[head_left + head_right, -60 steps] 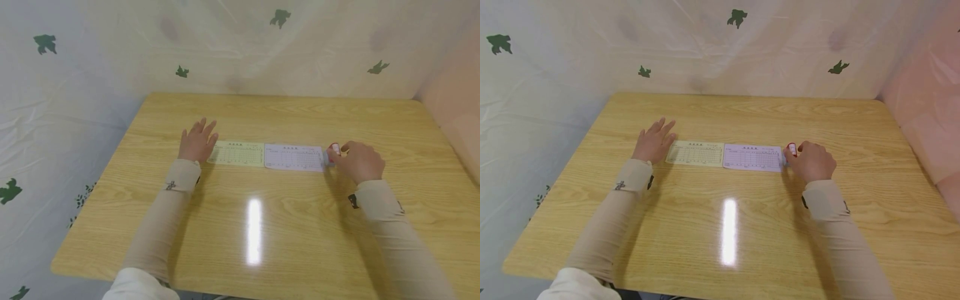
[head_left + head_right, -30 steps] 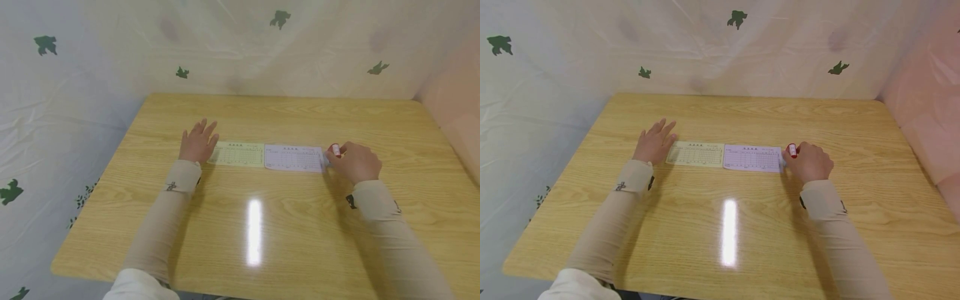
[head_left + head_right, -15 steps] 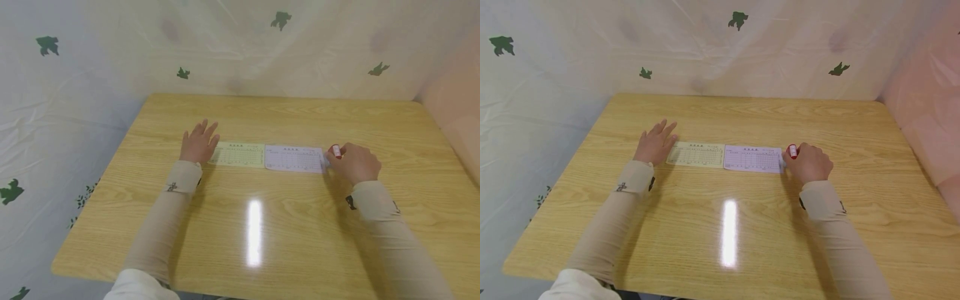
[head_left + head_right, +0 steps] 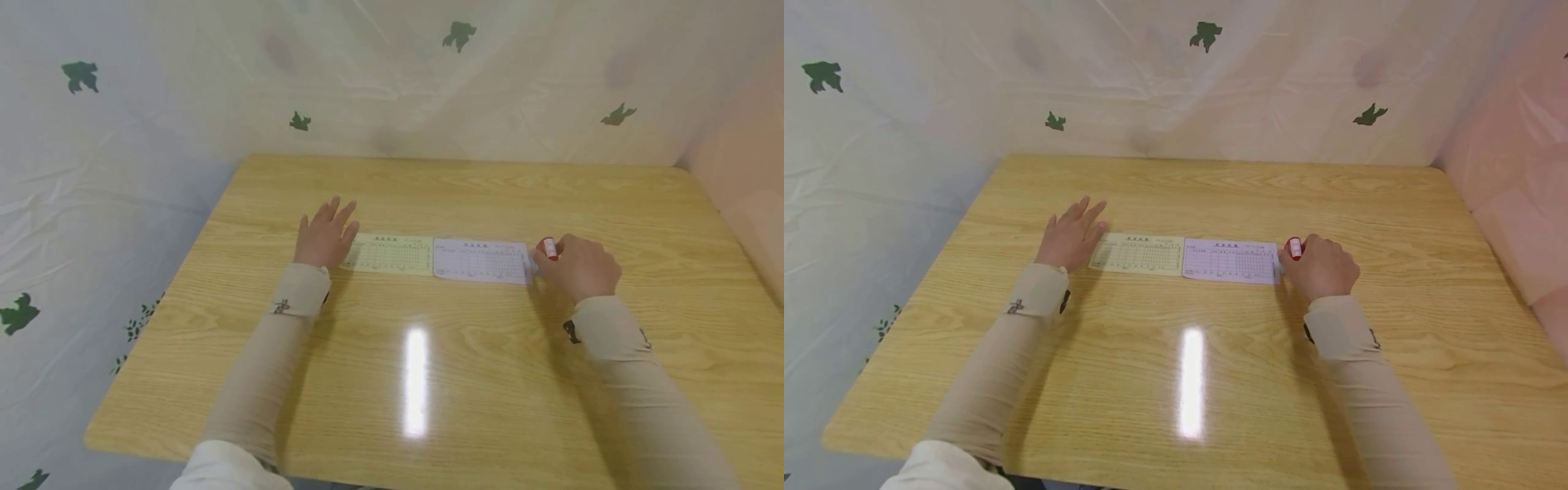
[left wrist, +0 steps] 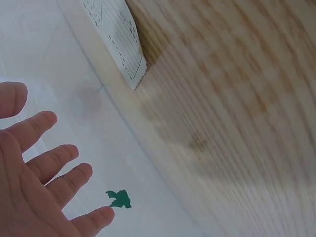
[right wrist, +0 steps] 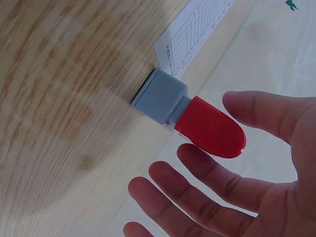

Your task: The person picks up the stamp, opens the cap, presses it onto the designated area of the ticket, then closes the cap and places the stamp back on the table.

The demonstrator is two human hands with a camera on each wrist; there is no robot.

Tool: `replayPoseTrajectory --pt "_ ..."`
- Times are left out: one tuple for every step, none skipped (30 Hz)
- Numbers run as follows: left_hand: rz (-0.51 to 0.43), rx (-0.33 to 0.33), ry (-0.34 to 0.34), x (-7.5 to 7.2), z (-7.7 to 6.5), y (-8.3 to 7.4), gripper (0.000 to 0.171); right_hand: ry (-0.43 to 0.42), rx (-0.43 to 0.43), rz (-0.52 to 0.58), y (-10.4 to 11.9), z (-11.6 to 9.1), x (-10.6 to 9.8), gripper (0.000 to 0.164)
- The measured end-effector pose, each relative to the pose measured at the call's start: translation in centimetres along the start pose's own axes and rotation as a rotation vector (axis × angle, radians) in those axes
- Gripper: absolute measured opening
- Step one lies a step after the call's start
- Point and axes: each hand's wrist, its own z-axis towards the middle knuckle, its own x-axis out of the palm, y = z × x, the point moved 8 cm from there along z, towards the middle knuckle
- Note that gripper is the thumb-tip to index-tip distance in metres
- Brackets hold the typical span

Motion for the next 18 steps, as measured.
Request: replayPoseTrajectory --pt "-0.001 0.000 -0.001 0.00 -0.01 0.02 0.056 -0.001 0.001 0.001 0.02 0.00 0.00 0.055" --pt "0.000 -0.001 -0.001 0.02 -0.01 0.04 0.056 -0.002 0.002 0.002 0.00 0.02 0.02 0.055" --pt "-0.001 -0.001 -0.001 0.06 0.00 0.07 0.056 -0.002 0.003 0.004 0.00 0.04 0.03 0.054" --pt "-0.001 -0.001 -0.002 0.09 0.01 0.09 0.056 -0.003 0.004 0.006 0.00 0.05 0.03 0.054" --pt "-0.002 0.000 -0.003 0.11 0.02 0.11 0.056 -0.004 0.005 0.007 0.00 0.04 0.01 0.054" --pt "-0.001 -0.001 -0.003 0.14 0.04 0.15 0.056 -0.004 0.006 0.008 0.00 0.05 0.02 0.053" --pt "0.000 -0.001 -0.003 0.16 0.04 0.15 0.056 -0.003 0.008 0.008 -0.02 0.08 0.05 0.052" --pt "0.000 -0.001 -0.003 0.18 0.05 0.16 0.056 -0.001 0.010 0.008 -0.06 0.12 0.08 0.052" --pt "-0.002 -0.001 -0.003 0.19 0.06 0.17 0.056 0.002 0.012 0.008 -0.05 0.13 0.10 0.051" --pt "-0.003 -0.001 -0.003 0.20 0.05 0.16 0.055 0.003 0.015 0.007 -0.06 0.15 0.12 0.051" --pt "-0.005 -0.001 -0.003 0.20 0.04 0.17 0.055 0.004 0.017 0.006 -0.06 0.16 0.14 0.051" --pt "-0.006 -0.002 -0.003 0.21 0.03 0.18 0.055 0.004 0.020 0.004 -0.07 0.18 0.17 0.050" --pt "-0.008 -0.002 -0.003 0.20 0.02 0.18 0.055 0.005 0.021 0.002 -0.07 0.19 0.18 0.050" --pt "-0.009 -0.003 -0.003 0.20 0.02 0.20 0.055 0.005 0.022 0.002 -0.08 0.19 0.18 0.049" --pt "-0.010 -0.003 -0.002 0.20 0.00 0.20 0.055 0.004 0.021 0.000 -0.07 0.18 0.18 0.049" --pt "-0.010 -0.003 -0.003 0.20 -0.01 0.20 0.055 0.001 0.021 0.000 -0.05 0.17 0.17 0.049" --pt "-0.009 -0.003 -0.003 0.19 -0.02 0.20 0.055 0.000 0.021 0.000 -0.04 0.17 0.17 0.048" --pt "-0.009 -0.004 -0.003 0.17 -0.03 0.19 0.055 -0.002 0.019 -0.002 -0.02 0.17 0.16 0.048"
